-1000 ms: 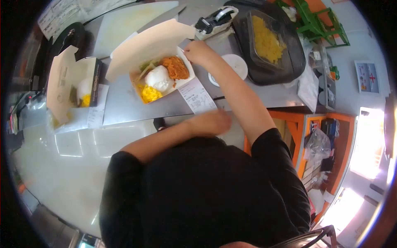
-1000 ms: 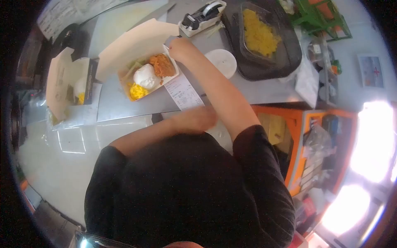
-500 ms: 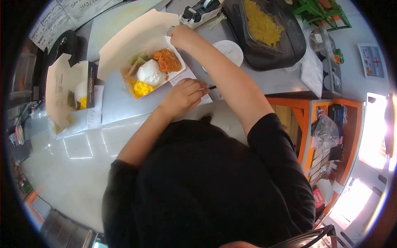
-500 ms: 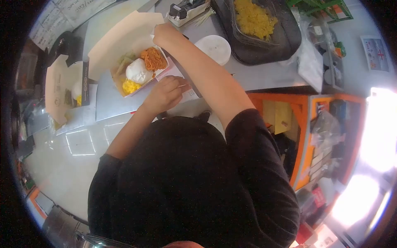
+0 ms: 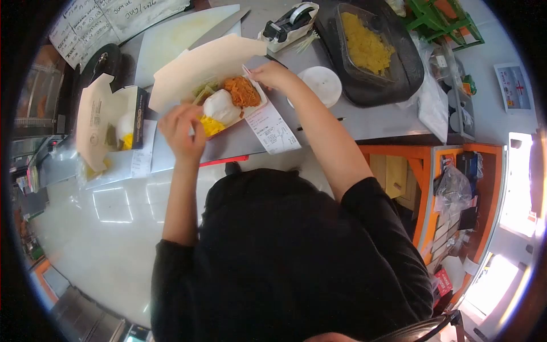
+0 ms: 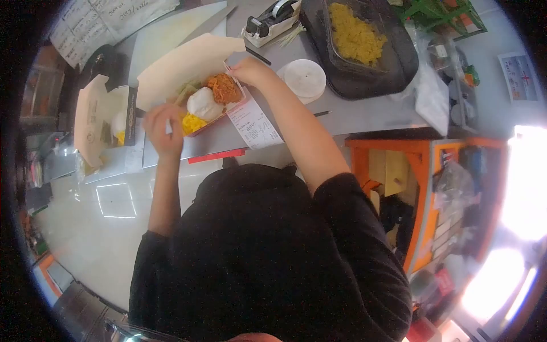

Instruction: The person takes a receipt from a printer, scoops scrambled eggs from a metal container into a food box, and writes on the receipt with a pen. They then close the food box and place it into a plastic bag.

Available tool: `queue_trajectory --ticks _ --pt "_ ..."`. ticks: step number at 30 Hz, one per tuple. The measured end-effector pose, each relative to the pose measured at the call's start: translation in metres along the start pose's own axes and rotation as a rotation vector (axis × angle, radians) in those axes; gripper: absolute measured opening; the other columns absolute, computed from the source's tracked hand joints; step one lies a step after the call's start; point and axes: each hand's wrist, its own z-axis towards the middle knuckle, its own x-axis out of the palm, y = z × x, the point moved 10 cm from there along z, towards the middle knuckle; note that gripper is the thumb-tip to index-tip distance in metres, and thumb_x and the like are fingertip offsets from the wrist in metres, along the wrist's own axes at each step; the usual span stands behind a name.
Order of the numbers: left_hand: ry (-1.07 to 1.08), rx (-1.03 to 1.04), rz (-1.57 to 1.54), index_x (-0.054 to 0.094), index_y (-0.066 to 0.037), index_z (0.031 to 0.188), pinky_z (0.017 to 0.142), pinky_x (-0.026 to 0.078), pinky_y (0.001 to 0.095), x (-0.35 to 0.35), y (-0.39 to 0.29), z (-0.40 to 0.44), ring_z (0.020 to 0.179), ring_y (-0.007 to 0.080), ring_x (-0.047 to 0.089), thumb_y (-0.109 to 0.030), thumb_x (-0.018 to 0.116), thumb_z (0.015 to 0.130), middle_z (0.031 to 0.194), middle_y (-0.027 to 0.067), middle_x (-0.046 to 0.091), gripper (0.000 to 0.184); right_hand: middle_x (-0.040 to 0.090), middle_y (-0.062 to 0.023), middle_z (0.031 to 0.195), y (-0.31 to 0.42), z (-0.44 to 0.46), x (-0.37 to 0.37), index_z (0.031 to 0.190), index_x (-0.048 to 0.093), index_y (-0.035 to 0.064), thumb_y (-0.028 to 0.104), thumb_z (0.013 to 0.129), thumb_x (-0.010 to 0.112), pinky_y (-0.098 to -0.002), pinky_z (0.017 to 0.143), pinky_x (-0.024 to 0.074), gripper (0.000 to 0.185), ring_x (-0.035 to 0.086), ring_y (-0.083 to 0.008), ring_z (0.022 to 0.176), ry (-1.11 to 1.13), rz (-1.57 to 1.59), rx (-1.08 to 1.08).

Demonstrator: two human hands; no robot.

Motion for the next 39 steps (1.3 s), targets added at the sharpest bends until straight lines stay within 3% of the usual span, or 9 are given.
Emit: queue_trajectory --ticks 5,8,10,13,17,22,27,34,39 --pt "-0.266 -0.032 0.293 0.065 -0.014 0.11 0.096 0.03 0.0445 -0.031 0.007 0.059 0.108 0.0236 0.053 -0.016 0.058 0.079 0.111 0.0053 0.061 0.031 0.066 -0.0109 0.09 -0.001 -0.028 0.013 0.1 0.069 0.0085 0.028 0.081 0.067 -0.0324 0.07 0.0483 0.027 0.061 -0.0193 0.077 -0.012 0.508 0.009" --pt "-0.144 -0.109 0.462 0.062 -0.012 0.118 0.094 0.035 0.0437 -0.031 0.019 0.08 0.104 0.0264 0.056 -0.028 0.053 0.089 0.111 0.0096 0.062 0.034 0.058 -0.0023 0.078 0.014 -0.03 -0.026 0.105 0.066 0.0068 0.023 0.087 0.061 -0.025 0.059 0.0412 0.025 0.051 -0.0108 0.07 -0.377 0.152 -0.191" --pt "0.174 -0.38 0.024 0.06 -0.008 0.118 0.085 0.043 0.0409 -0.008 0.048 0.072 0.096 0.0288 0.06 -0.038 0.047 0.094 0.105 0.0135 0.063 0.041 0.062 -0.0137 0.093 0.056 -0.082 -0.083 0.09 0.066 0.0056 0.022 0.086 0.059 -0.0348 0.078 0.0462 0.018 0.059 -0.0283 0.087 -0.893 0.194 -0.477" --pt "0.534 -0.689 -0.19 0.057 -0.004 0.12 0.083 0.042 0.0341 0.016 0.049 0.029 0.097 0.0275 0.058 -0.04 0.035 0.098 0.106 0.0154 0.062 0.047 0.063 -0.0179 0.091 0.128 -0.092 -0.079 0.088 0.067 0.0045 0.028 0.089 0.053 -0.0383 0.082 0.0455 0.028 0.057 -0.0325 0.092 -0.772 -0.19 -0.778" --pt "0.457 -0.615 -0.143 0.059 -0.002 0.106 0.079 0.046 0.043 0.027 0.03 -0.005 0.094 0.0334 0.058 -0.032 0.053 0.093 0.11 0.0214 0.054 0.033 0.066 -0.0212 0.092 0.099 -0.07 -0.018 0.088 0.069 0.0008 0.046 0.09 0.046 -0.0433 0.083 0.0461 0.051 0.059 -0.0361 0.097 -0.091 -0.428 -0.093" --pt "0.219 -0.395 0.004 0.044 0.001 0.12 0.094 0.04 0.0446 0.05 0.061 -0.041 0.112 0.0419 0.046 -0.017 0.063 0.088 0.132 0.0279 0.033 0.042 0.055 -0.0288 0.119 0.046 -0.057 0.027 0.14 0.027 -0.0015 0.033 0.085 0.063 -0.0385 0.094 0.0433 0.073 0.056 -0.0382 0.11 -0.134 -0.217 -0.19" --pt "-0.032 -0.792 -0.341 0.025 0.004 0.138 0.104 0.034 0.0397 0.057 0.088 -0.065 0.126 0.0381 0.039 -0.023 0.065 0.086 0.129 0.0259 0.042 0.071 0.054 -0.0281 0.121 0.029 -0.055 0.017 0.134 0.033 -0.0049 0.034 0.081 0.066 -0.0397 0.094 0.0435 0.073 0.055 -0.0352 0.113 -0.216 -0.011 -0.211" --pt "0.146 -0.823 -0.381 0.02 0.006 0.14 0.1 0.038 0.0406 0.082 0.13 -0.062 0.123 0.0366 0.046 -0.033 0.067 0.084 0.133 0.0297 0.042 0.083 0.055 -0.027 0.12 0.016 -0.041 0.018 0.129 0.038 -0.0044 0.041 0.08 0.066 -0.0403 0.094 0.0435 0.073 0.056 -0.0369 0.111 -0.241 0.028 -0.111" --pt "0.328 -0.732 0.187 0.025 0.008 0.137 0.094 0.043 0.0404 0.063 0.124 -0.031 0.116 0.0373 0.052 -0.041 0.066 0.082 0.125 0.0308 0.05 0.084 0.057 -0.0271 0.116 0.018 -0.028 0.003 0.124 0.04 -0.0063 0.046 0.08 0.065 -0.0418 0.092 0.0445 0.073 0.057 -0.038 0.109 -0.295 -0.071 -0.102"
